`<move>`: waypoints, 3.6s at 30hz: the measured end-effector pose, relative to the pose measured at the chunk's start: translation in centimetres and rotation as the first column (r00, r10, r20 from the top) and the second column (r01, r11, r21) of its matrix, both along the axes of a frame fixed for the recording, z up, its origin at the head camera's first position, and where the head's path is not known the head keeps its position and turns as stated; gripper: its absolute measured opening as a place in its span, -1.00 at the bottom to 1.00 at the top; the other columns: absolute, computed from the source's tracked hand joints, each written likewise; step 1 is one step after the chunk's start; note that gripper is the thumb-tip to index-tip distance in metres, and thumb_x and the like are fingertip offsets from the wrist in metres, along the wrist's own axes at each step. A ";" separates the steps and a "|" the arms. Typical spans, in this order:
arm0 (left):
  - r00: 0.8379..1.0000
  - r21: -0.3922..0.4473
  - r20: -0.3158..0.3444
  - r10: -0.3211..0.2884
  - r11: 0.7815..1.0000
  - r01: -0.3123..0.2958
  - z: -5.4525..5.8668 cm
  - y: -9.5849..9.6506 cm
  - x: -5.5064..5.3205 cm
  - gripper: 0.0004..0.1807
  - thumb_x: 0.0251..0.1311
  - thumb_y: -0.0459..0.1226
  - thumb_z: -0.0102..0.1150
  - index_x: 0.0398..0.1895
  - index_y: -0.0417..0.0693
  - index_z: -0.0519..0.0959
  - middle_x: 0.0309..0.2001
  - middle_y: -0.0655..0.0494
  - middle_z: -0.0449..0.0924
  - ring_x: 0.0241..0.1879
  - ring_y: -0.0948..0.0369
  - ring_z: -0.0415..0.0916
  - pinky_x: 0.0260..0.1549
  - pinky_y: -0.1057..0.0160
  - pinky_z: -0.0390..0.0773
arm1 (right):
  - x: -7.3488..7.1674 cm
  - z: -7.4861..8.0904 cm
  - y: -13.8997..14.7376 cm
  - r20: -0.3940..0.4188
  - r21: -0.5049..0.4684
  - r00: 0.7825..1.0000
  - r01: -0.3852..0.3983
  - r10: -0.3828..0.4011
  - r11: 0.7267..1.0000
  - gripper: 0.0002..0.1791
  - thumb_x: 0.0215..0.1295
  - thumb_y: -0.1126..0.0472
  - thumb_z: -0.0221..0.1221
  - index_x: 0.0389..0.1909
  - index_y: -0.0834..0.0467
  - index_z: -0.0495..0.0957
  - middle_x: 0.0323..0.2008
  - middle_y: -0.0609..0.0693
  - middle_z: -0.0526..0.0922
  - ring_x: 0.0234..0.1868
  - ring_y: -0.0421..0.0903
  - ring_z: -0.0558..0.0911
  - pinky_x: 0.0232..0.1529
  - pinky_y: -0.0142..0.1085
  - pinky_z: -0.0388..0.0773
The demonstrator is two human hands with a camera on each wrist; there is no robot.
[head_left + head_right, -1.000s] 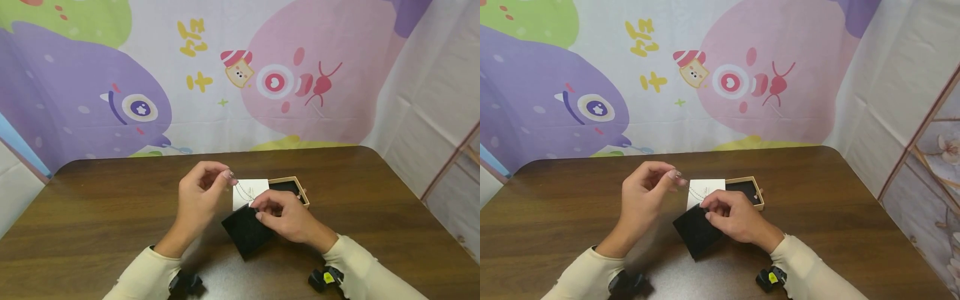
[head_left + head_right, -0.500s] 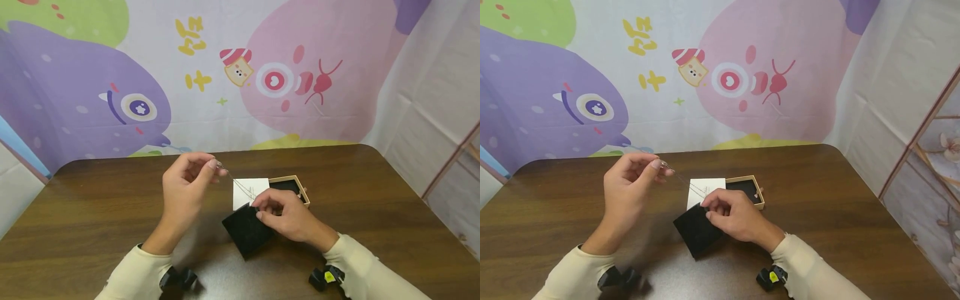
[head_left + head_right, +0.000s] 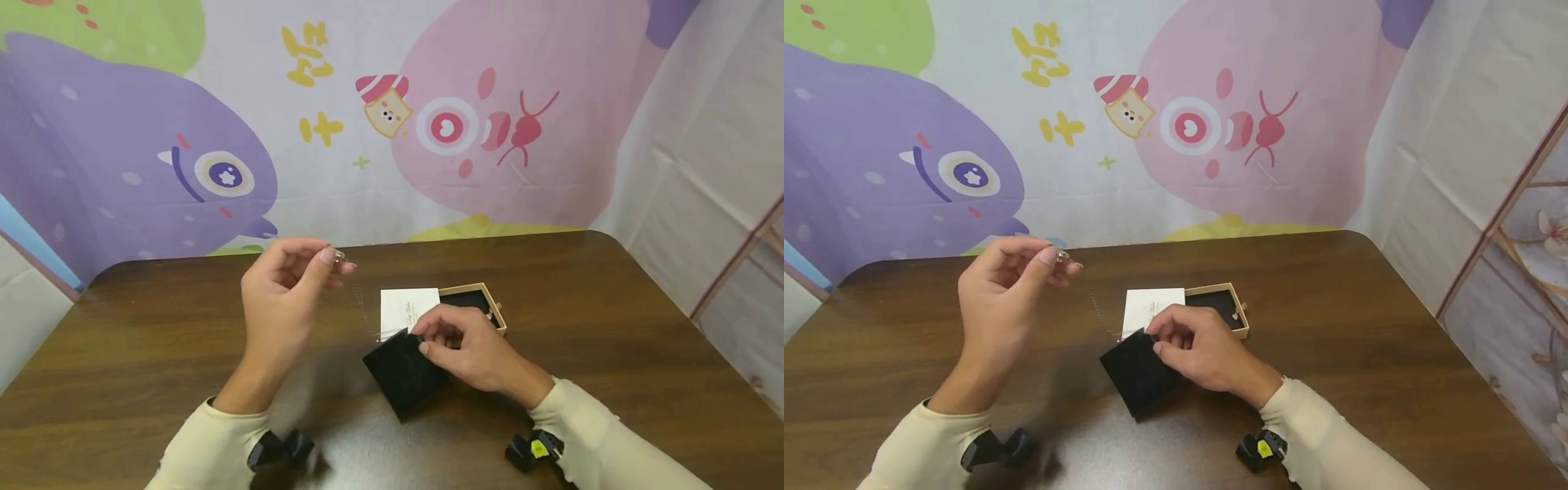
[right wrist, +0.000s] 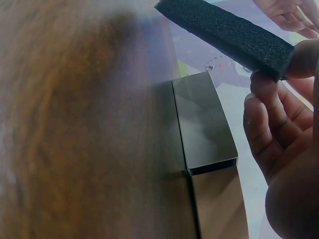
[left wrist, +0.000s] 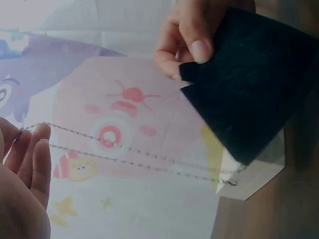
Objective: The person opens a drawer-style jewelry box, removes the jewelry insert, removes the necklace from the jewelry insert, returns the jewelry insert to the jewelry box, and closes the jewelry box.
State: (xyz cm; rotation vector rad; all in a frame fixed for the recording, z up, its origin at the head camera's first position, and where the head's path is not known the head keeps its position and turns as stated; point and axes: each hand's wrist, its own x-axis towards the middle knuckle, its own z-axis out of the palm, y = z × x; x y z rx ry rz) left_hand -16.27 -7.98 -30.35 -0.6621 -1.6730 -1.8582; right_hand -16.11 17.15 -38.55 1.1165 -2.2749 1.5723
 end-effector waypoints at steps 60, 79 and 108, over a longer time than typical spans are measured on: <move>0.998 0.162 -0.018 0.064 0.985 -0.061 0.5 -2.3 -1.4 -0.91 0.26 -0.50 0.20 -0.25 -0.45 0.55 -0.46 -0.08 0.57 -0.75 0.21 0.45 -0.66 0.33 0.52 | 0.0 -0.1 0.0 0.026 -0.011 1.000 0.009 -0.009 1.000 -0.78 0.17 0.49 0.29 -0.19 0.19 0.63 -0.47 -0.07 0.60 -0.51 -0.18 0.54 -0.50 -0.31 0.51; 0.997 0.165 0.005 0.083 0.983 -0.083 -0.1 -2.6 -2.0 -0.94 0.25 -0.53 0.19 -0.28 -0.29 0.61 -0.47 -0.17 0.54 -0.73 0.22 0.47 -0.63 0.35 0.50 | 0.2 -0.1 -0.1 0.016 -0.008 1.000 -0.001 0.001 1.000 -0.77 0.18 0.49 0.29 -0.19 0.17 0.63 -0.48 -0.08 0.59 -0.53 -0.19 0.52 -0.54 -0.32 0.49; 0.995 0.140 0.034 0.097 0.985 -0.101 -1.6 -2.2 -2.4 -0.97 0.27 -0.50 0.18 -0.27 -0.36 0.57 -0.49 -0.02 0.58 -0.72 0.20 0.47 -0.62 0.37 0.48 | 0.2 0.1 -0.2 0.021 -0.002 1.000 -0.002 0.002 1.000 -0.77 0.16 0.49 0.29 -0.19 0.18 0.64 -0.48 -0.07 0.59 -0.54 -0.18 0.52 -0.54 -0.33 0.47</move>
